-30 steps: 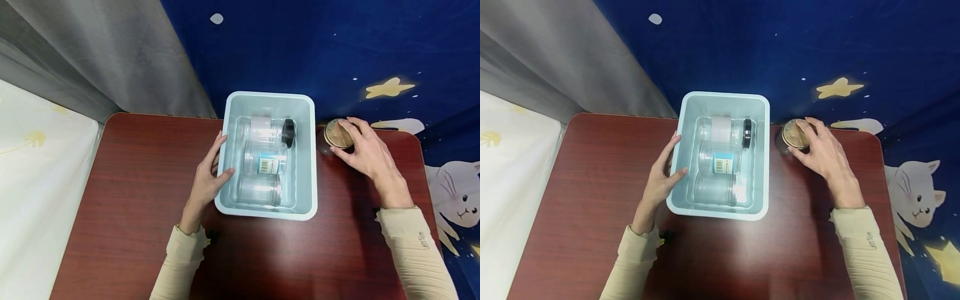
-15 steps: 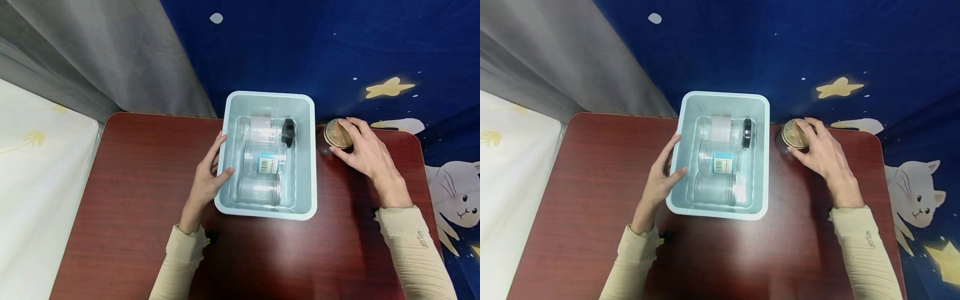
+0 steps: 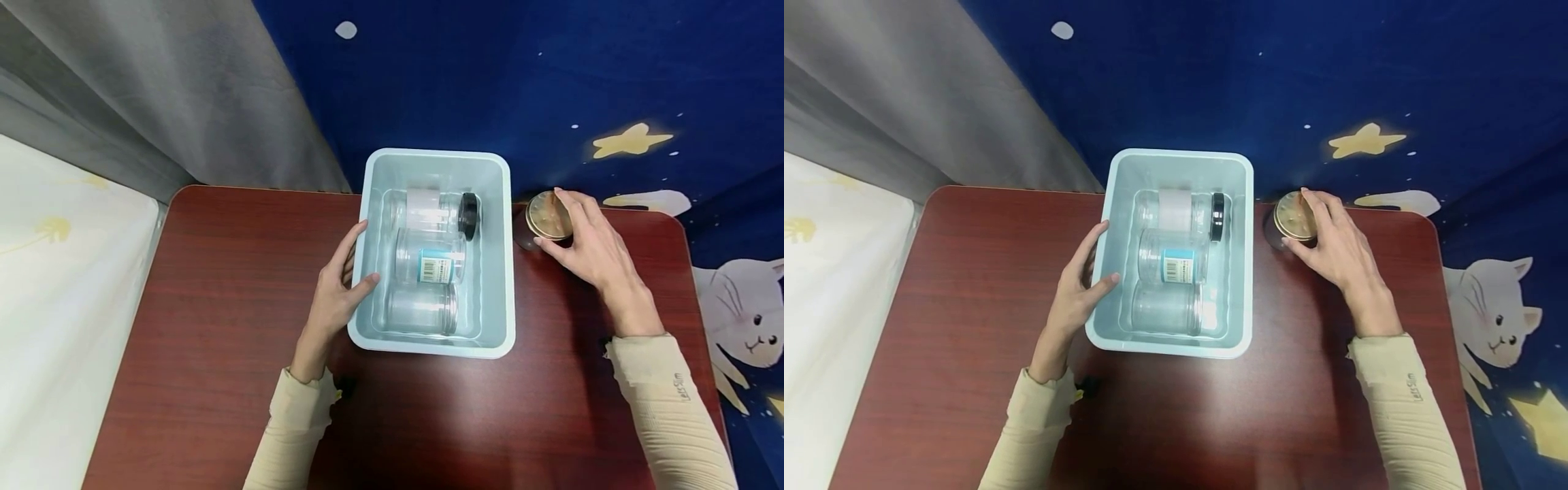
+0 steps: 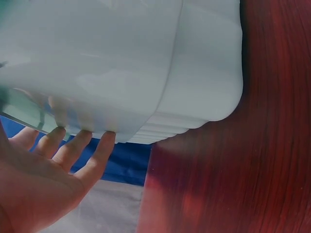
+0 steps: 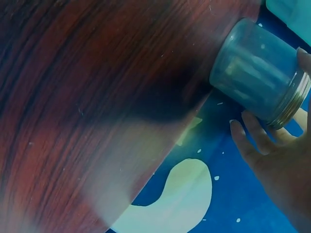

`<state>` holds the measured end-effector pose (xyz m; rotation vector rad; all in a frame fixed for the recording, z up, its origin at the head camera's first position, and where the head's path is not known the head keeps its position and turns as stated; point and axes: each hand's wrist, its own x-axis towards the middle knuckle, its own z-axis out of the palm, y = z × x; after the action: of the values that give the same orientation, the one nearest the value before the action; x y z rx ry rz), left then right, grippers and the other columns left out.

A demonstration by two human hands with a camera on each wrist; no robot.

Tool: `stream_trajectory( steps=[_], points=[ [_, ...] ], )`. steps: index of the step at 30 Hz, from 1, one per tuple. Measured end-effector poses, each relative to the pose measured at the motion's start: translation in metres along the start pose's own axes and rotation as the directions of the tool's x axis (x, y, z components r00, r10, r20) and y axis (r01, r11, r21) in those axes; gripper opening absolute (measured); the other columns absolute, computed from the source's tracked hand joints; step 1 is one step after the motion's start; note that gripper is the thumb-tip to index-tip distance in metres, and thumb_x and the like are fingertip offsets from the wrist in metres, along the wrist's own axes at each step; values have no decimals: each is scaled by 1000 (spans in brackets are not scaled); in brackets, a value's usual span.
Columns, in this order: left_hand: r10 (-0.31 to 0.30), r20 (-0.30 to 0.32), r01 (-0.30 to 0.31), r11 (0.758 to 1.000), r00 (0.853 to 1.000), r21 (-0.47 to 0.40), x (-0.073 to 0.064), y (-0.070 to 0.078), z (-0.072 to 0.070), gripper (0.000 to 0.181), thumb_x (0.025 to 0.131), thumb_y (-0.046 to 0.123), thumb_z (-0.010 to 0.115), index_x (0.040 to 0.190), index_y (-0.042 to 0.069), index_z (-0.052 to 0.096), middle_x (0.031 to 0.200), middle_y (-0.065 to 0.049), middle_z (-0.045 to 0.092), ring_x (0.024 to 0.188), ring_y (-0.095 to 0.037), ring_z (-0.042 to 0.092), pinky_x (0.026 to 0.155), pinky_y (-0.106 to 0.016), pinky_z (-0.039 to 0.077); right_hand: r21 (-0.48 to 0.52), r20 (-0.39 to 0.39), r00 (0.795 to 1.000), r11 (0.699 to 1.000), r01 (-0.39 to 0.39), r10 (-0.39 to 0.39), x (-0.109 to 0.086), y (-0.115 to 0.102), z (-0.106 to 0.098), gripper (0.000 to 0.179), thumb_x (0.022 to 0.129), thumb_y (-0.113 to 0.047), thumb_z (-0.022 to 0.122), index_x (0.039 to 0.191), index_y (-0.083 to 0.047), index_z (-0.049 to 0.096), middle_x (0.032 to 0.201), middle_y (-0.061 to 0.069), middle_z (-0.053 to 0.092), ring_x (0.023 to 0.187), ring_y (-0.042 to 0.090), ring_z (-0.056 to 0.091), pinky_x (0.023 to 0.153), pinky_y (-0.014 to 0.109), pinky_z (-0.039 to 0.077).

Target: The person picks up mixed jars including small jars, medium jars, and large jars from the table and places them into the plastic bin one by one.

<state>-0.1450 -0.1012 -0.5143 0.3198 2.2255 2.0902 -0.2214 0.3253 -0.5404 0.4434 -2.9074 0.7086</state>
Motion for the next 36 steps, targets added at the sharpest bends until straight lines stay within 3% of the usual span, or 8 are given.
stream_trajectory(
  steps=[6, 9, 16, 25, 36],
  points=[
    [2, 7, -2, 1000, 1000, 16, -1, 20, 2, 74, 90, -11, 62, 156, 5, 31, 152, -17, 43, 127, -47, 50, 95, -51, 49, 80, -11, 999, 996, -47, 48, 0, -1, 0, 88, 76, -26, 85, 150, -11, 40, 142, 20, 45, 129, 37, 43, 107, 52, 36],
    [0, 4, 0, 1000, 1000, 18, -1, 16, 2, 75, 90, -12, 61, 156, 9, 32, 152, -15, 43, 127, -47, 50, 95, -58, 46, 108, -30, 997, 992, -67, 71, -2, -3, 2, 91, 73, -25, 87, 150, -11, 40, 140, 21, 47, 127, 37, 44, 106, 52, 36],
    [6, -6, -6, 1000, 1000, 18, 0, -4, 0, 80, 89, -12, 63, 157, 18, 32, 154, -9, 41, 129, -43, 51, 93, -58, 46, 122, -69, 995, 991, -63, 72, -6, -4, 4, 94, 71, -23, 88, 151, -12, 40, 139, 22, 47, 125, 38, 45, 106, 50, 36],
    [12, -16, -12, 1000, 1000, 21, 1, -5, -1, 84, 87, -15, 62, 155, 27, 36, 152, -3, 44, 128, -41, 52, 92, -57, 48, 162, -84, 993, 984, -75, 89, -7, -9, -2, 93, 72, -23, 88, 151, -14, 41, 143, 19, 47, 126, 38, 45, 107, 53, 34],
    [20, -12, -20, 1000, 1000, 22, 0, -5, -2, 83, 87, -14, 62, 154, 27, 37, 152, -5, 44, 127, -41, 53, 92, -56, 48, 215, -149, 982, 973, -82, 115, -15, -26, -16, 104, 64, -21, 94, 153, -25, 40, 147, 7, 50, 134, 30, 46, 113, 45, 32]
  ],
)
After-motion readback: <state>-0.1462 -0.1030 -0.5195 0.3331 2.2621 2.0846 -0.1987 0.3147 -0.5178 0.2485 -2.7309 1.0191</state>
